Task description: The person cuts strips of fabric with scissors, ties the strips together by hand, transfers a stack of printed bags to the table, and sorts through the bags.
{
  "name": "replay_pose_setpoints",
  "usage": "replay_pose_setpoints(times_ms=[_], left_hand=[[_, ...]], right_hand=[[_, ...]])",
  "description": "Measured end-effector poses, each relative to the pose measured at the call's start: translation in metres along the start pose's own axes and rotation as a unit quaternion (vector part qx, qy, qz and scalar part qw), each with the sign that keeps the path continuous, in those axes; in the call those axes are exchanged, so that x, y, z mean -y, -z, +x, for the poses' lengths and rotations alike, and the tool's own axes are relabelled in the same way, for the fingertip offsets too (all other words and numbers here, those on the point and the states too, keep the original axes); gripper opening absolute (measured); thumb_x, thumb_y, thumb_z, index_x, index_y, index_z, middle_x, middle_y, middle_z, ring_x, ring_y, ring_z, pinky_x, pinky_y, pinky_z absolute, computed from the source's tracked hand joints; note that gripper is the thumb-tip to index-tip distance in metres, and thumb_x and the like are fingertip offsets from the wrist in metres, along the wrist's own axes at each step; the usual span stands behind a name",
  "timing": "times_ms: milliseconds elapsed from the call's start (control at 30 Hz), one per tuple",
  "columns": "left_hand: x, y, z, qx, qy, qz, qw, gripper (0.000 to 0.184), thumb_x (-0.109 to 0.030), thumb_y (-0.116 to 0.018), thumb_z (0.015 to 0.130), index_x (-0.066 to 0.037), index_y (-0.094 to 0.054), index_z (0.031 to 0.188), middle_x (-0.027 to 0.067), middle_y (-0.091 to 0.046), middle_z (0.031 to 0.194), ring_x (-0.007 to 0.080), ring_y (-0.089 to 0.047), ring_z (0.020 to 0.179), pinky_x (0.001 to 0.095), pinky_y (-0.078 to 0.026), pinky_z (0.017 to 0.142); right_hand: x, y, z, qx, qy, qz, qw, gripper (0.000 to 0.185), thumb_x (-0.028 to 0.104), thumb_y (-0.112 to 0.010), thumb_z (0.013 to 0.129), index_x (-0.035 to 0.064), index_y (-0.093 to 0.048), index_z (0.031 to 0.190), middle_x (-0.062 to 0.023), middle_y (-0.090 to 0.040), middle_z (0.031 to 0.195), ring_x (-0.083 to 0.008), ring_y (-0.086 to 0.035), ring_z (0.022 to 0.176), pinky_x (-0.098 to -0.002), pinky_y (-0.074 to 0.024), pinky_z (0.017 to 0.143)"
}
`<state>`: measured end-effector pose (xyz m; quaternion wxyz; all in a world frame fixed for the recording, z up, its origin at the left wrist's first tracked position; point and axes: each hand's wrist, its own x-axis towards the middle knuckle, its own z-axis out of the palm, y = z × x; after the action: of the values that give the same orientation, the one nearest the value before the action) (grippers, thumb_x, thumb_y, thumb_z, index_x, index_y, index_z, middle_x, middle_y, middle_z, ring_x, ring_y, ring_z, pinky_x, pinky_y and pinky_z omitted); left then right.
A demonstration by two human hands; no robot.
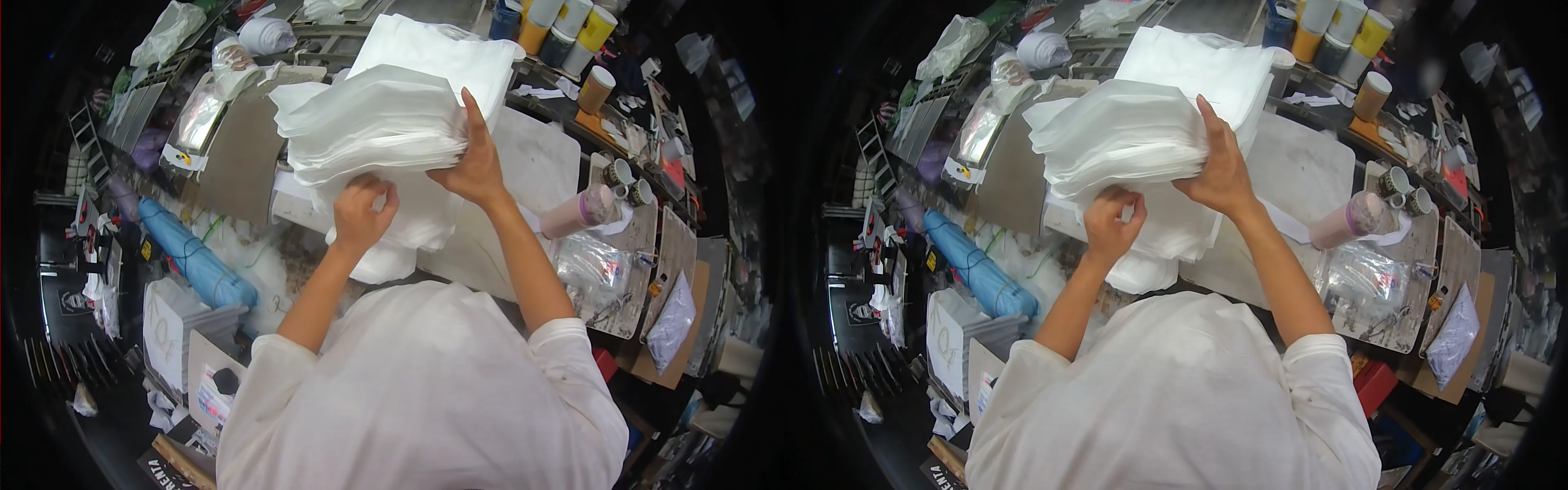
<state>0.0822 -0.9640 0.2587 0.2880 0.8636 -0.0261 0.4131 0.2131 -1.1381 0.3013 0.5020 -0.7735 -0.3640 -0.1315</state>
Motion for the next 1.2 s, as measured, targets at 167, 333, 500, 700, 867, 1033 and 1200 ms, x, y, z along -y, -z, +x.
replay_pose_setpoints(times_ms=[167, 333, 500, 700, 867, 1033, 1200], left_hand=[[-0.008, -0.008, 0.030, -0.011, -0.045, 0.029, 0.999, 0.012, -0.003, -0.076, 0.070, -0.006, -0.066, 0.077, 0.0066, -0.065, 0.073, 0.0251, -0.062, 0.061, 0.0352, -0.050, 0.054], [-0.016, -0.011, 0.029, 0.013, -0.018, 0.014, 1.000, 0.013, -0.003, -0.076, 0.073, -0.004, -0.065, 0.082, 0.0084, -0.065, 0.079, 0.0266, -0.063, 0.068, 0.0352, -0.050, 0.059], [-0.018, 0.004, -0.018, 0.057, 0.048, -0.039, 0.996, 0.018, -0.008, -0.080, 0.076, -0.005, -0.069, 0.090, 0.0095, -0.066, 0.086, 0.0229, -0.059, 0.071, 0.0318, -0.047, 0.060], [-0.010, 0.002, -0.050, 0.191, 0.140, -0.082, 0.968, 0.023, -0.013, -0.082, 0.075, -0.004, -0.075, 0.095, 0.0119, -0.068, 0.093, 0.0277, -0.064, 0.087, 0.0362, -0.051, 0.076], [-0.001, 0.002, -0.056, 0.202, 0.143, -0.102, 0.964, 0.018, -0.009, -0.079, 0.077, -0.002, -0.075, 0.092, 0.0118, -0.069, 0.090, 0.0288, -0.066, 0.086, 0.0360, -0.052, 0.079], [-0.012, 0.007, -0.024, 0.056, 0.145, -0.048, 0.987, 0.012, 0.000, -0.075, 0.078, -0.002, -0.074, 0.090, 0.0110, -0.067, 0.078, 0.0232, -0.061, 0.061, 0.0321, -0.049, 0.059], [-0.007, -0.013, 0.011, -0.070, 0.007, 0.008, 0.998, 0.014, 0.001, -0.076, 0.073, -0.004, -0.070, 0.085, 0.0067, -0.065, 0.076, 0.0198, -0.056, 0.054, 0.0324, -0.045, 0.050]], right_hand=[[-0.008, 0.005, -0.009, 0.008, 0.004, 0.064, 0.998, 0.125, 0.013, -0.092, 0.056, 0.0151, -0.017, 0.156, -0.0195, -0.047, 0.141, -0.0396, -0.051, 0.125, -0.0469, -0.0434, 0.105], [-0.011, 0.004, -0.013, -0.014, 0.035, -0.048, 0.998, 0.124, 0.010, -0.089, 0.056, 0.0164, -0.017, 0.156, -0.0191, -0.045, 0.141, -0.0409, -0.046, 0.127, -0.0479, -0.0425, 0.106], [-0.002, -0.001, -0.005, -0.027, -0.001, -0.047, 0.999, 0.122, 0.008, -0.086, 0.055, 0.0205, -0.018, 0.156, -0.0194, -0.046, 0.138, -0.0419, -0.047, 0.124, -0.0478, -0.0438, 0.104], [0.001, 0.000, -0.002, -0.019, -0.042, -0.023, 0.999, 0.122, 0.009, -0.086, 0.054, 0.0217, -0.020, 0.156, -0.0186, -0.046, 0.139, -0.0415, -0.049, 0.123, -0.0479, -0.0445, 0.103], [0.000, 0.000, -0.001, -0.011, -0.019, -0.024, 0.999, 0.120, 0.009, -0.087, 0.055, 0.0197, -0.021, 0.155, -0.0170, -0.045, 0.143, -0.0391, -0.048, 0.127, -0.0459, -0.0442, 0.105], [-0.001, 0.002, -0.004, 0.004, -0.010, -0.032, 0.999, 0.119, 0.010, -0.088, 0.056, 0.0185, -0.022, 0.155, -0.0170, -0.044, 0.144, -0.0396, -0.048, 0.128, -0.0458, -0.0437, 0.106], [-0.006, 0.007, -0.011, 0.025, 0.038, -0.048, 0.998, 0.119, 0.011, -0.089, 0.058, 0.0164, -0.021, 0.155, -0.0182, -0.045, 0.142, -0.0400, -0.046, 0.129, -0.0462, -0.0434, 0.105]])
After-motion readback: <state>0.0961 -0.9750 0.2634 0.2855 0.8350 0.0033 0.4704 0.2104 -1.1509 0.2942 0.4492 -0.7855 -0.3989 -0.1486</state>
